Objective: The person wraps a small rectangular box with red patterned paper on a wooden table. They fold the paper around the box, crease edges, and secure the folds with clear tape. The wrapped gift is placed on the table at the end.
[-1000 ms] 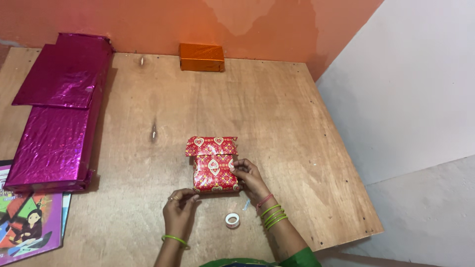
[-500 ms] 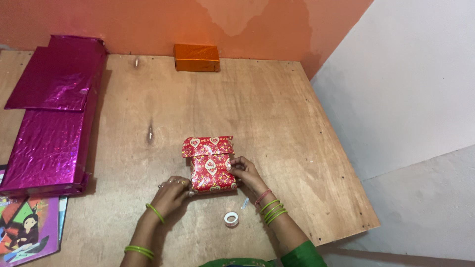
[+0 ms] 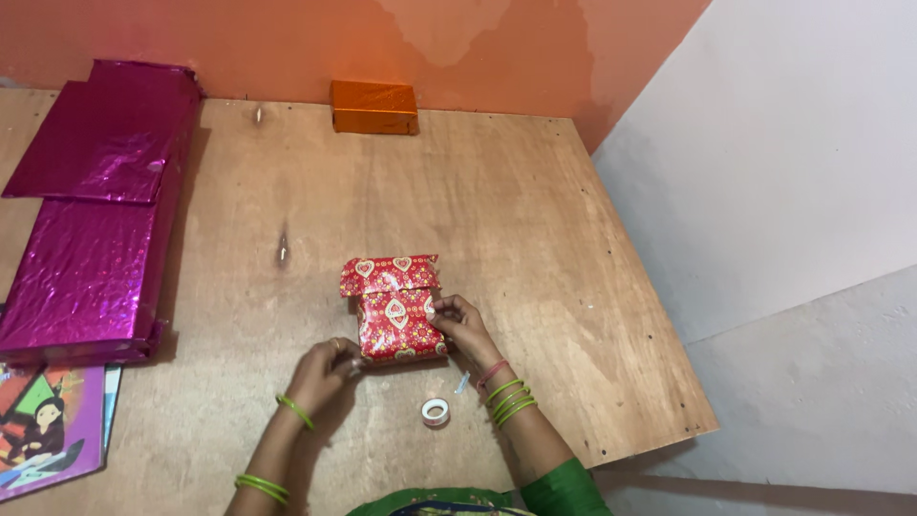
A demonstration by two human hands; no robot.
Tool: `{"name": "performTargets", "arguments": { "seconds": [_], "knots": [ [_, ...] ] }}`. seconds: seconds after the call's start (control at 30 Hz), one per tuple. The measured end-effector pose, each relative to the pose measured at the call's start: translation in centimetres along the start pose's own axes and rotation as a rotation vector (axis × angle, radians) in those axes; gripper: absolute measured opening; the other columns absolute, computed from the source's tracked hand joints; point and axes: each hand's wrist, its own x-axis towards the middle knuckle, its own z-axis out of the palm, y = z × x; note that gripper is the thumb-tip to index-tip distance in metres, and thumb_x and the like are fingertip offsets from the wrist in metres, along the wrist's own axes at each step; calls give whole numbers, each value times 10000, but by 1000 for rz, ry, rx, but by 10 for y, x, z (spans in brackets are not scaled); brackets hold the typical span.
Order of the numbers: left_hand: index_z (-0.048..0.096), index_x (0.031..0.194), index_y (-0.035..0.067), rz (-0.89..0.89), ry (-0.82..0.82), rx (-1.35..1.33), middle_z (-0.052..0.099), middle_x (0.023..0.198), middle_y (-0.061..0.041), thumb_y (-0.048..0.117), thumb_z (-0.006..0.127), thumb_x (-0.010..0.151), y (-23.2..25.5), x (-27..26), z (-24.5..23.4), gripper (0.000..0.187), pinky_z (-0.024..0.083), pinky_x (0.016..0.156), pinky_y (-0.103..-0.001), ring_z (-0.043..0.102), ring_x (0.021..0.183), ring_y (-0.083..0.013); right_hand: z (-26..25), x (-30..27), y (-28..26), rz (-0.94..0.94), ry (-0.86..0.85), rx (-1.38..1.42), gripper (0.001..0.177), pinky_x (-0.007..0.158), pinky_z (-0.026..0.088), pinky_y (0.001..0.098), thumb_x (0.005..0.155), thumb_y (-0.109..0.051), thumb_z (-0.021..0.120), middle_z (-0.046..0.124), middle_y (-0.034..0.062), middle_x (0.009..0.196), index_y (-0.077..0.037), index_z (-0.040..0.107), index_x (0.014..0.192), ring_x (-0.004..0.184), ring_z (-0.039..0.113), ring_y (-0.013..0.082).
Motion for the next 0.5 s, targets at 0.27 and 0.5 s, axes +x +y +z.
{"name": "performTargets", "arguments": {
  "seconds": [0.27, 0.5],
  "knots": [
    [577, 1376, 151, 604, 113, 536, 550, 1443, -114, 299, 547, 928, 62, 13, 51, 472, 378, 1095, -511, 472, 1362, -367, 3, 4, 12, -83, -4, 129, 202, 820, 565, 265, 933, -43, 681, 685, 53, 1019, -29, 621, 1125, 941, 663, 119],
    [412, 1537, 233, 568, -44, 765, 341, 1610, -51, 424, 488, 957, 64, 19, 54, 616, 188, 1187, -561, 253, 1489, -340, -7, -50, -8, -53, 184, 120, 115, 725, 522, 211, 994, -141, 646, 716, -4, 986, -55, 647, 1069, 889, 662, 61]
  ]
}}
